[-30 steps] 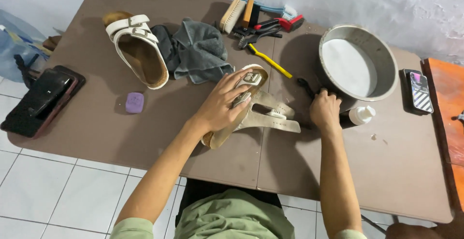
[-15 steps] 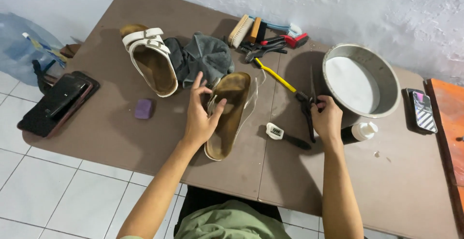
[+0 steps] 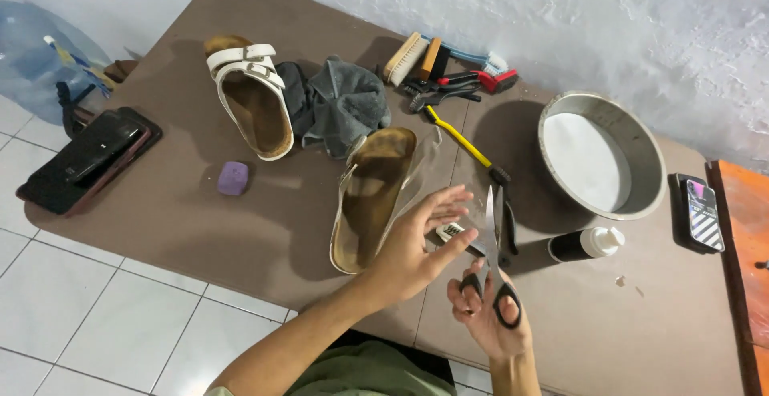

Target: Repairing a sandal by cleaning the footbed with a brush and reattaching the straps into the sole.

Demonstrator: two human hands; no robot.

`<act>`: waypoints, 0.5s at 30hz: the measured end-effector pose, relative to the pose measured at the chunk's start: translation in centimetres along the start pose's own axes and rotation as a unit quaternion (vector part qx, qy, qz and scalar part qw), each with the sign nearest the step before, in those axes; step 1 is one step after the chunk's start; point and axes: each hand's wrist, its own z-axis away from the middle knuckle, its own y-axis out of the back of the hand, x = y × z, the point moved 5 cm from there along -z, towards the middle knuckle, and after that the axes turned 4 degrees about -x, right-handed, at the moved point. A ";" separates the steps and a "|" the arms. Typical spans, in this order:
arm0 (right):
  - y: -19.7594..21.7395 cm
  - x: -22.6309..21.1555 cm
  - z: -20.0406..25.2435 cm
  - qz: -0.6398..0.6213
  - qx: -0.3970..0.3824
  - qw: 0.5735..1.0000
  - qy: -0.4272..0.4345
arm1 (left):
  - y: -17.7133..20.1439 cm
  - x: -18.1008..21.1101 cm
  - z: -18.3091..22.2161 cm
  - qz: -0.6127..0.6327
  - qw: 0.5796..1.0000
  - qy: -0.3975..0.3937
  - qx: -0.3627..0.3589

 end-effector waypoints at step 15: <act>-6.6 1.9 -1.5 -0.036 -0.171 0.983 -0.049 | 0.3 1.7 1.2 0.261 0.963 -0.048 -0.043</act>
